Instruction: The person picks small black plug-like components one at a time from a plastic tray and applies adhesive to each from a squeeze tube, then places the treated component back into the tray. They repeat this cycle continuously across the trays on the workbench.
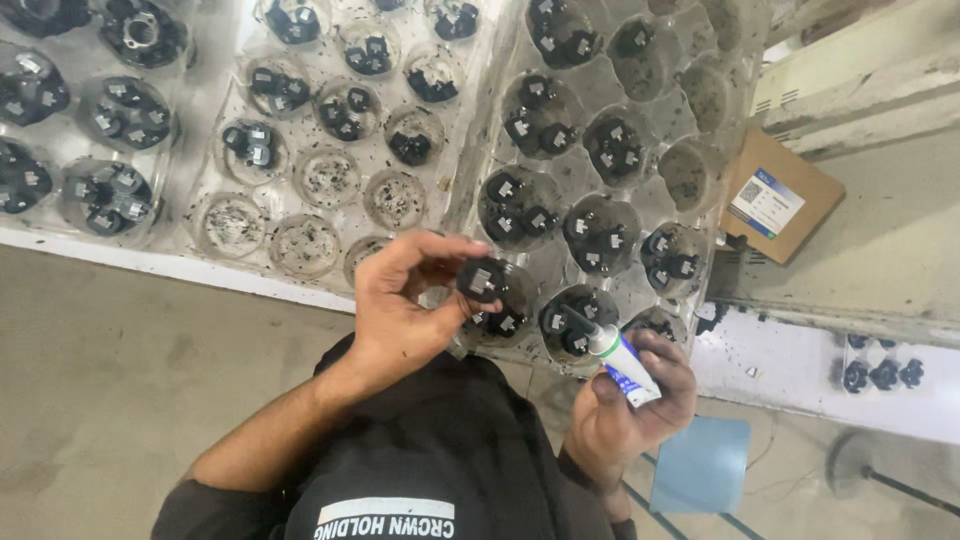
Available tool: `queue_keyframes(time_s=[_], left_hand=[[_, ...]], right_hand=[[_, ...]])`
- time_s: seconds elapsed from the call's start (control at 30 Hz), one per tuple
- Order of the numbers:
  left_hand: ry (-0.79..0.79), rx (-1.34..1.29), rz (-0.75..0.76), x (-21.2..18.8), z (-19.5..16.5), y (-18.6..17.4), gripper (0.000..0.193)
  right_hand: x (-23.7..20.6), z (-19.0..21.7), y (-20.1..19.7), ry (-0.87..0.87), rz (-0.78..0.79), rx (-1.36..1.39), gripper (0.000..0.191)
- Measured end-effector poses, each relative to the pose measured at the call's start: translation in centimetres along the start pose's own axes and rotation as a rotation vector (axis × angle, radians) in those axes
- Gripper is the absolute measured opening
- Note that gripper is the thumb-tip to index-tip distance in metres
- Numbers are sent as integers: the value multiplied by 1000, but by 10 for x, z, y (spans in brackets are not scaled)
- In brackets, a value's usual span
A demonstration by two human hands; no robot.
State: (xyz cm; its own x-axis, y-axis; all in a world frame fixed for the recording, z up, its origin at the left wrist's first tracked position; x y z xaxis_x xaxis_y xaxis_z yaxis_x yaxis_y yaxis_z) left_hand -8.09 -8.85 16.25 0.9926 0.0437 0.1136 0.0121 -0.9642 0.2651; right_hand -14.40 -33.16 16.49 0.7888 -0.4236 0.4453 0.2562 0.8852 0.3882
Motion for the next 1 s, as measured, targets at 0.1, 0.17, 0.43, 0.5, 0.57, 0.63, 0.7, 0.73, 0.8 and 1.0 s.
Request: queue_keyframes(time_s=[0.1,0.17,0.43,0.5,0.57,0.63,0.7,0.73,0.8,1.0], left_hand=[[11,-122,38,-3,-2,5,38],[-4,-163,53,-7,-1,5,39],[-106,-116,96,-18,-4,4,45],[-126,-96,103,-17,-6,3,45],[-115,-105,111,-16,-9,3,45],[-114,-102,124,-16,-9,2,46],[-121,-87,139,-16,-8,1,48],[-131,-77,145,-17,-7,1,49],[-144,-61,159,-16,-4,2,51],[-206,-146,178,-13,3,3,50]], right_hand=[[0,2,9,-80,102,-94,47],[-4,5,15,-103,180,-177,46],[-7,6,30,-147,253,-281,41],[-7,7,32,-140,263,-283,40],[-6,8,33,-173,300,-338,42],[-5,9,34,-213,336,-398,44],[-4,10,35,-260,374,-461,45],[-3,10,35,-273,377,-461,43],[0,10,35,-307,383,-463,40],[1,9,37,-305,364,-422,40]])
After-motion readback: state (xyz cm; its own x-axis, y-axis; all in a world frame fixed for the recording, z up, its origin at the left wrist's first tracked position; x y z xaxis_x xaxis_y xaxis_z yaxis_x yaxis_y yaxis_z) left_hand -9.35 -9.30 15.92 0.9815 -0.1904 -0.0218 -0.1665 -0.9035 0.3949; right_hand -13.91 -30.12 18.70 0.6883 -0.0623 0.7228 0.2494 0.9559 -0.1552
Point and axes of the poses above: each hand's wrist, its own x-axis towards the middle knuckle, its own y-axis out of the palm, z = x × y, the point moved 4 cm from there along x, towards the middle knuckle, and after that the axes turned 9 degrees about x, right-handed, at the moved point
